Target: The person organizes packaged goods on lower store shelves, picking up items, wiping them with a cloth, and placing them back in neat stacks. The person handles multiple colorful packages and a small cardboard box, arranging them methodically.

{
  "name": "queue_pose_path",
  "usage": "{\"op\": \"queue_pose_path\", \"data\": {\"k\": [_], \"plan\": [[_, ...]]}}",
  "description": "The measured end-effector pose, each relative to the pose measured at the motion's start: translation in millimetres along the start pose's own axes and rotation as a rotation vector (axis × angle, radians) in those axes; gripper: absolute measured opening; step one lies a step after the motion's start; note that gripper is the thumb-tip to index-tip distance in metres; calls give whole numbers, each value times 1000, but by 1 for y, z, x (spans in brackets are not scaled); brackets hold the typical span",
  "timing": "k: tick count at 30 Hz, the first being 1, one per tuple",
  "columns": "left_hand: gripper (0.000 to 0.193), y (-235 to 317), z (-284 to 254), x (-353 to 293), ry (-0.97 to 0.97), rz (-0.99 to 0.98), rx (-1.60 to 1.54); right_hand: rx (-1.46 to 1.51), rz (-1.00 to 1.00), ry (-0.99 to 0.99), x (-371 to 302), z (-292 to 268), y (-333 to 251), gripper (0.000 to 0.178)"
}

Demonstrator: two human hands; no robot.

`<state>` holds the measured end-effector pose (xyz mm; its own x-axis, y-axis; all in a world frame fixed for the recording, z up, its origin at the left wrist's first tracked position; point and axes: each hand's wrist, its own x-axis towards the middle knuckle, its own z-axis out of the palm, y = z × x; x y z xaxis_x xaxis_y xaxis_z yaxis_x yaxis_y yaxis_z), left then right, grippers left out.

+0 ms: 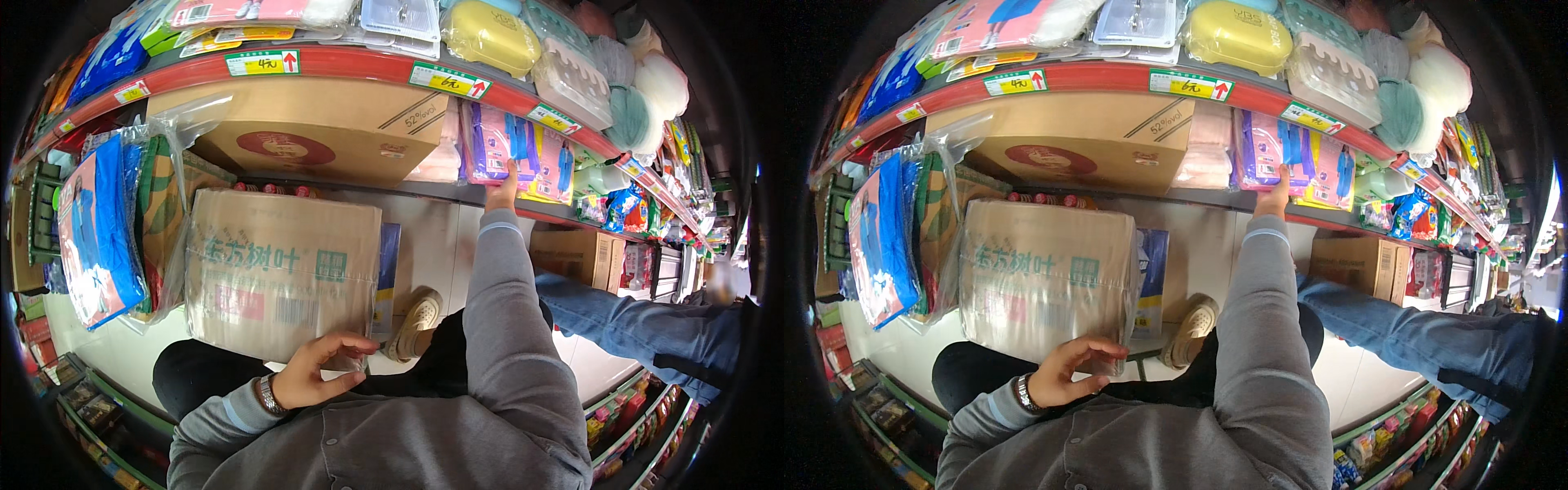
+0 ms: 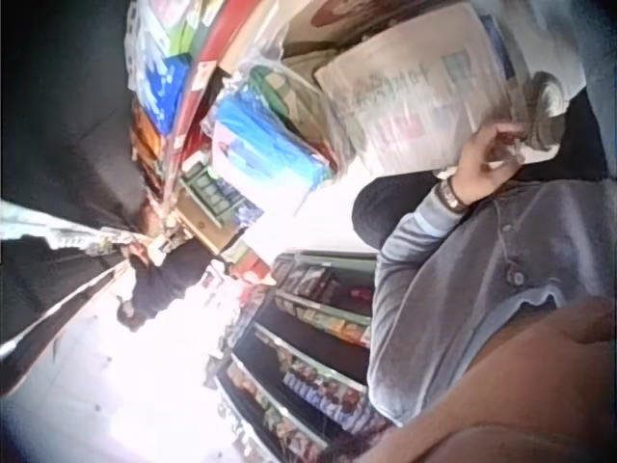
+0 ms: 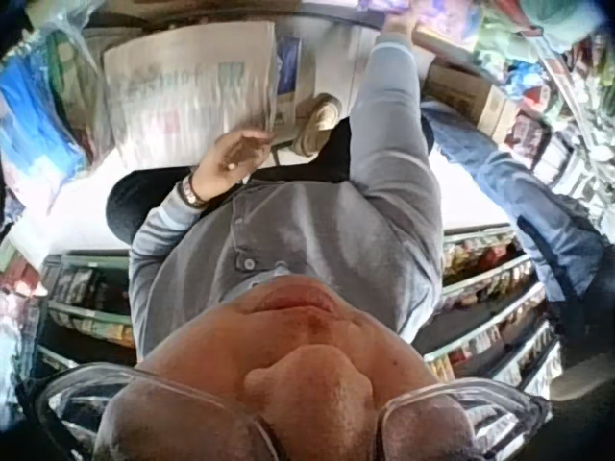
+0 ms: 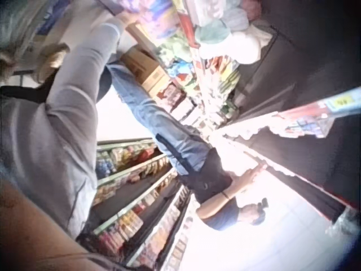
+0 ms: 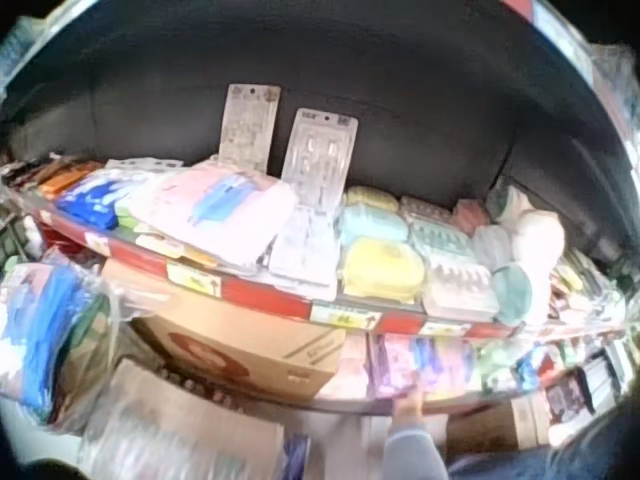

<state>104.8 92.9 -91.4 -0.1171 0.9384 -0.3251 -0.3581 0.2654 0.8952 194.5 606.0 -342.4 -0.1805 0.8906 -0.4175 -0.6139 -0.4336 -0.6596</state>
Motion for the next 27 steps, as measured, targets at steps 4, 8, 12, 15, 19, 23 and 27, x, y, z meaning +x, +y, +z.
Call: {"op": "queue_pose_path", "data": {"k": [4,8,12,15,19,23,27], "plan": [[43,12,-2,4,-28,-7,4,45,4,-41,4,-2,5,52],[43,14,-2,4,-33,-11,-24,87,-7,-14,-3,11,8,53],[41,15,-3,2,-17,11,6,148,-46,-64,-28,15,-3,51],[39,8,-1,0,29,45,-20,185,-73,-34,-78,20,-12,50],[36,12,4,1,76,85,-124,70,20,-78,-157,-12,-40,53],[36,-5,13,0,162,119,-239,-72,113,-109,-260,-29,-78,56],[47,-17,26,-2,211,104,-335,-50,182,-174,-376,-26,-101,57]]}}
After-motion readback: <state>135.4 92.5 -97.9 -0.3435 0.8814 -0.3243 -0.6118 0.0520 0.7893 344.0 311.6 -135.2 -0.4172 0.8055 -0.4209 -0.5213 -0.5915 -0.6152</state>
